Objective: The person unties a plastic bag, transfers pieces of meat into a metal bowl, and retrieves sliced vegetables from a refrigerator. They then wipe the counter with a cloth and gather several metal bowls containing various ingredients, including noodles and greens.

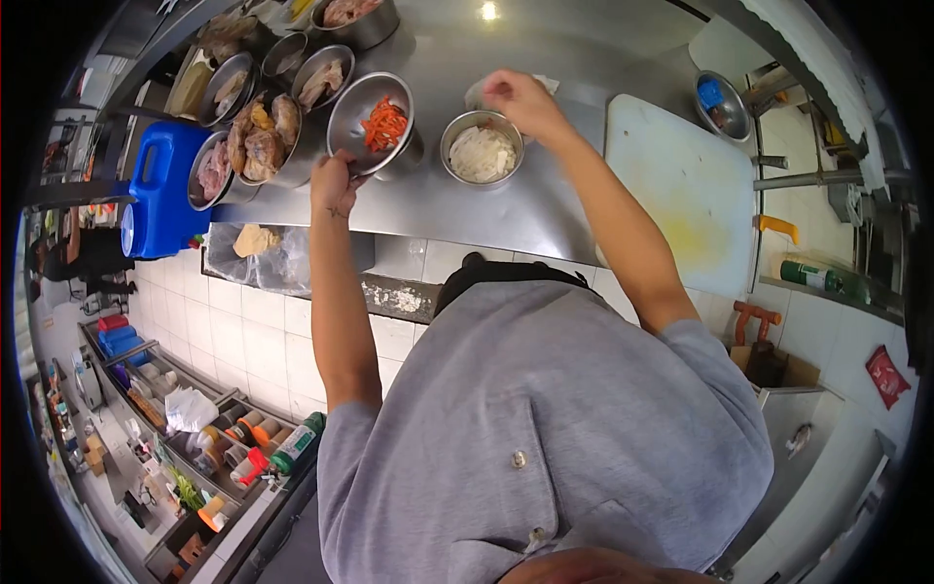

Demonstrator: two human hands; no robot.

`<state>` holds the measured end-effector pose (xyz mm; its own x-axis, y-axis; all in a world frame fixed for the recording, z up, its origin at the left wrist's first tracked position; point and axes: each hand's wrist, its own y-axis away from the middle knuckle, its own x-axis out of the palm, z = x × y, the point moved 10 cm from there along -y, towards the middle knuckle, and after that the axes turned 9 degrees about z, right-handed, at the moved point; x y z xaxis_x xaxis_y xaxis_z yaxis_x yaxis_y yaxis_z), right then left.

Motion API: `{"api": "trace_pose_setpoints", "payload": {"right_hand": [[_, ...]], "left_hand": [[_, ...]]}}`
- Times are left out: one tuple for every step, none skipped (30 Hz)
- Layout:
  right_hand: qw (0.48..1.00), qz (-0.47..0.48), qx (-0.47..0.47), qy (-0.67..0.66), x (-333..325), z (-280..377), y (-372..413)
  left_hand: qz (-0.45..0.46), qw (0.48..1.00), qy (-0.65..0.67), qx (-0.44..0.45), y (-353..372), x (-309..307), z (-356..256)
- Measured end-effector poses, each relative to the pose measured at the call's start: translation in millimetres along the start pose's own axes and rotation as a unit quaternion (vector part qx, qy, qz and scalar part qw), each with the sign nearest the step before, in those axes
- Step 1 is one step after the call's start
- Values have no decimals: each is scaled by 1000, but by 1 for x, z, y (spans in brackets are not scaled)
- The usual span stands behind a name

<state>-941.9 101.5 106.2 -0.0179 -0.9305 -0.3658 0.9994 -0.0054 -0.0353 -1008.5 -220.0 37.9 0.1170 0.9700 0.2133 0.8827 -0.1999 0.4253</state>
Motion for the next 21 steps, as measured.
{"api": "trace_pose_setpoints", "payload": {"right_hand": [[1000,6,-2,0,-5,-2,2],[993,43,17,106,-4,-4,3],[974,77,33,211,-1,-6,1],[974,78,27,211,1,0,1],[956,87,19,279,9,6,4],[934,95,9,345,16,11,8],[923,83,-35,374,19,22,12],[922,88,-45,374,23,22,12],[913,75,-58,397,25,23,12],[903,67,-75,418,31,26,12],[901,80,-98,416,40,28,14],[890,76,-83,443,39,27,13],[877,70,-73,470,38,27,10],[871,65,-95,478,39,32,12],[865,62,-121,483,41,34,14],[854,56,-169,489,43,33,16],[845,57,-160,506,42,28,14],[847,56,-186,494,41,16,10],[845,64,-167,504,43,2,3],[834,67,-198,511,45,-5,3],[831,70,-215,508,46,-14,-2]], "left_hand": [[12,1000,-6,-5,6,6,3],[8,1000,-5,-3,7,8,10],[-12,1000,-7,-14,8,9,19],[-31,999,-10,-26,12,11,23],[28,999,34,-13,19,22,23],[24,999,34,-7,27,20,22],[23,998,55,-1,35,17,22],[19,997,79,8,45,14,23],[-17,998,59,31,58,2,23],[-36,996,67,41,75,-8,29],[-65,993,88,48,96,-19,37],[-95,987,111,60,119,-30,43],[-90,986,121,66,141,-40,60],[-132,980,130,69,173,-48,78],[-176,971,141,74,207,-57,100],[-198,963,167,72,234,-72,142],[-213,956,193,65,264,-84,191],[-260,946,193,35,306,-87,240],[-344,911,227,18,353,-88,292],[-364,897,251,-10,394,-84,354],[-409,866,283,-43,442,-65,401]]}}
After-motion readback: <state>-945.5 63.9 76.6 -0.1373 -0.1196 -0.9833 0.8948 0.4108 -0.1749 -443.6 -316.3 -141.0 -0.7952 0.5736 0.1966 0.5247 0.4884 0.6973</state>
